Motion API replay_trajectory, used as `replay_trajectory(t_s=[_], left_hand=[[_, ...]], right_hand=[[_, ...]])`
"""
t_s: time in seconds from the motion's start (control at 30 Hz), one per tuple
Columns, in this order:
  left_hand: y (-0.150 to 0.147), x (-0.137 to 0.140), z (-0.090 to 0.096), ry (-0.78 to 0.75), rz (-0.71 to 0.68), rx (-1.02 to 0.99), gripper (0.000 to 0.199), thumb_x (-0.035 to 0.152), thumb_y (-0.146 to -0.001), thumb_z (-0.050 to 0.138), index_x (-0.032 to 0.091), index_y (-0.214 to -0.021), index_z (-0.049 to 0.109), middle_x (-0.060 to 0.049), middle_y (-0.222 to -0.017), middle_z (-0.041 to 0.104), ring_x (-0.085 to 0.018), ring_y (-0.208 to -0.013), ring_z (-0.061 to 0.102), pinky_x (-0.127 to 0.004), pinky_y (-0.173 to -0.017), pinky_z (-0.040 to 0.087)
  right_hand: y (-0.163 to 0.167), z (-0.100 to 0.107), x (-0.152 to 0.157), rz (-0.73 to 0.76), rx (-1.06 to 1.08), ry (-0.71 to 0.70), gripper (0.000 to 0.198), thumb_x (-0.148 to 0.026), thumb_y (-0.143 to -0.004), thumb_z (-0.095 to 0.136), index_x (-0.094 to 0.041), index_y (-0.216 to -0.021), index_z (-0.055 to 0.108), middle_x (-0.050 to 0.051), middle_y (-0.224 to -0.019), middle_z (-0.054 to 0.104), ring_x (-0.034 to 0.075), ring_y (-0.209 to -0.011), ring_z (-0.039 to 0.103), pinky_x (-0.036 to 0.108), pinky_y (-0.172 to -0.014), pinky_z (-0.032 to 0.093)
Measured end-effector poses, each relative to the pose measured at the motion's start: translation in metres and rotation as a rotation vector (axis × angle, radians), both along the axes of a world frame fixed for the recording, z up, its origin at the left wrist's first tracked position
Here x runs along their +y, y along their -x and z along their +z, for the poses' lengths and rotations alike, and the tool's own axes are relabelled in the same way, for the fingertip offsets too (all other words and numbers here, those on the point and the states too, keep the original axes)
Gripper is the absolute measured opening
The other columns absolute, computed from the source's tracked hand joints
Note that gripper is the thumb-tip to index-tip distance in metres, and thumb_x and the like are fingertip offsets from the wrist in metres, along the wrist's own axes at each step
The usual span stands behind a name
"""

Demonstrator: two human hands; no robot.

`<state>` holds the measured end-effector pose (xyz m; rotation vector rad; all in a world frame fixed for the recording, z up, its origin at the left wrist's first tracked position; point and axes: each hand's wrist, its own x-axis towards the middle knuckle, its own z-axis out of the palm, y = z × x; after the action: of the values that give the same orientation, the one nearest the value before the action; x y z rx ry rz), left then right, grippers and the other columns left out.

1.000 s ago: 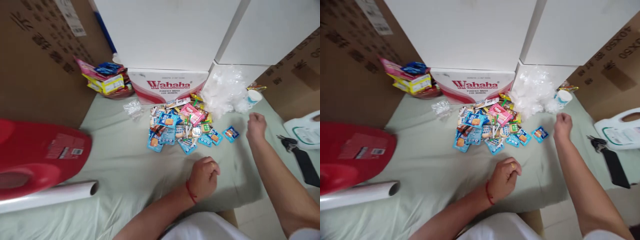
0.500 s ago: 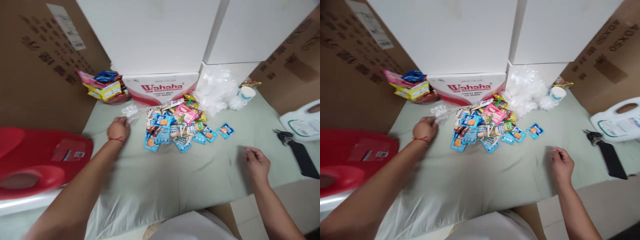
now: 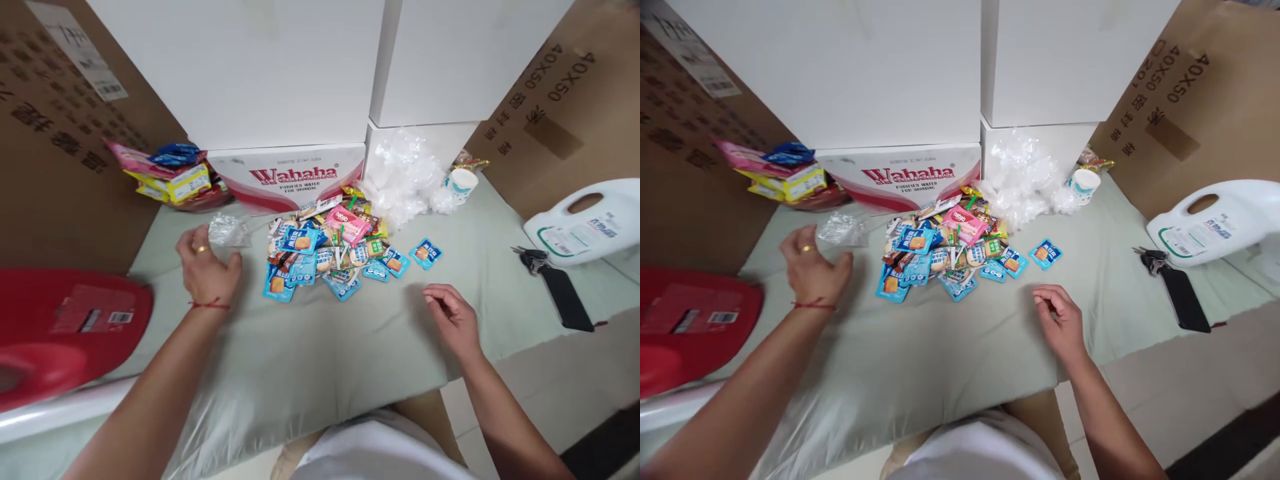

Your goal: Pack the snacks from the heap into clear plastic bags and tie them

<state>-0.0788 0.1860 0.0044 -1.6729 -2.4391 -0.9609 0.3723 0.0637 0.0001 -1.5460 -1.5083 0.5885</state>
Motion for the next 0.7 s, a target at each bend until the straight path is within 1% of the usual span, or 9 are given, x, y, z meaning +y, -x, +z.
replay_trajectory(t_s=[0.07, 0.1, 0.2, 0.27, 0.37, 0.47, 0.5, 0.6, 0.7], left_hand=[[0.013, 0.019, -0.002, 0.186, 0.0, -0.017, 0.101, 0.042, -0.079, 0.074, 0.015, -0.163, 0.026, -0.023, -0.168, 0.023, -0.041, -0.147, 0.042, -0.056, -0.114, 0.043], [0.019, 0.029, -0.003, 0.286, 0.004, -0.031, 0.104, 0.046, -0.079, 0.076, 0.016, -0.164, 0.025, -0.023, -0.169, 0.023, -0.042, -0.143, 0.046, -0.057, -0.112, 0.044], [0.032, 0.049, -0.005, 0.47, -0.001, -0.041, 0.074, 0.042, -0.084, 0.071, 0.01, -0.148, 0.051, -0.022, -0.155, 0.046, -0.036, -0.127, 0.058, -0.054, -0.107, 0.046], [0.035, 0.052, -0.006, 0.457, 0.025, -0.033, 0.049, 0.034, -0.089, 0.062, 0.007, -0.13, 0.065, -0.02, -0.138, 0.061, -0.032, -0.118, 0.061, -0.049, -0.103, 0.047], [0.025, 0.033, -0.003, 0.384, 0.059, -0.035, 0.037, 0.031, -0.093, 0.051, 0.009, -0.116, 0.069, -0.012, -0.109, 0.071, -0.026, -0.101, 0.063, -0.038, -0.09, 0.049], [-0.013, -0.01, 0.005, 0.289, 0.018, -0.088, 0.036, 0.041, -0.095, 0.047, 0.014, -0.099, 0.07, -0.004, -0.083, 0.069, -0.021, -0.082, 0.064, -0.031, -0.077, 0.049], [-0.033, -0.028, 0.008, 0.211, -0.038, -0.184, 0.035, 0.045, -0.094, 0.049, 0.016, -0.092, 0.07, -0.003, -0.078, 0.068, -0.021, -0.076, 0.063, -0.031, -0.073, 0.048], [-0.103, -0.08, 0.015, 0.115, -0.416, -0.472, 0.028, 0.044, -0.09, 0.055, 0.022, -0.079, 0.067, -0.002, -0.079, 0.07, -0.02, -0.073, 0.064, -0.031, -0.071, 0.052], [-0.168, -0.118, 0.017, 0.139, -0.746, -0.632, 0.023, 0.034, -0.092, 0.051, 0.026, -0.086, 0.072, -0.003, -0.086, 0.072, -0.021, -0.078, 0.067, -0.032, -0.073, 0.056]], right_hand=[[-0.007, -0.005, -0.004, -0.018, 0.0, 0.029, 0.019, -0.037, -0.096, 0.064, -0.025, -0.099, 0.077, 0.007, -0.107, 0.072, 0.019, -0.091, 0.068, 0.03, -0.071, 0.052], [-0.011, -0.008, -0.008, -0.034, 0.006, 0.05, 0.02, -0.039, -0.096, 0.064, -0.025, -0.098, 0.077, 0.007, -0.106, 0.072, 0.019, -0.089, 0.067, 0.03, -0.07, 0.051], [-0.018, -0.016, -0.02, -0.079, 0.036, 0.105, 0.022, -0.042, -0.094, 0.065, -0.024, -0.096, 0.078, 0.007, -0.104, 0.071, 0.018, -0.084, 0.066, 0.03, -0.07, 0.051], [-0.019, -0.018, -0.027, -0.101, 0.06, 0.117, 0.023, -0.044, -0.093, 0.066, -0.024, -0.094, 0.078, 0.007, -0.102, 0.071, 0.019, -0.085, 0.066, 0.031, -0.071, 0.051], [-0.013, -0.013, -0.034, -0.136, 0.117, 0.13, 0.023, -0.045, -0.091, 0.069, -0.024, -0.093, 0.079, 0.007, -0.101, 0.071, 0.018, -0.081, 0.064, 0.03, -0.069, 0.052], [0.007, -0.002, -0.033, -0.111, 0.258, 0.193, 0.023, -0.046, -0.089, 0.071, -0.024, -0.093, 0.079, 0.006, -0.101, 0.071, 0.014, -0.065, 0.057, 0.027, -0.056, 0.049], [0.018, 0.002, -0.033, -0.065, 0.324, 0.237, 0.025, -0.048, -0.089, 0.072, -0.024, -0.093, 0.078, 0.006, -0.099, 0.07, 0.013, -0.061, 0.055, 0.027, -0.053, 0.049], [0.057, 0.011, -0.032, 0.136, 0.548, 0.408, 0.032, -0.051, -0.086, 0.076, -0.024, -0.104, 0.078, 0.006, -0.095, 0.07, 0.013, -0.061, 0.057, 0.027, -0.051, 0.053], [0.095, 0.009, -0.039, 0.24, 0.759, 0.502, 0.046, -0.054, -0.081, 0.082, -0.026, -0.116, 0.074, 0.004, -0.097, 0.07, 0.016, -0.07, 0.061, 0.029, -0.056, 0.058]])
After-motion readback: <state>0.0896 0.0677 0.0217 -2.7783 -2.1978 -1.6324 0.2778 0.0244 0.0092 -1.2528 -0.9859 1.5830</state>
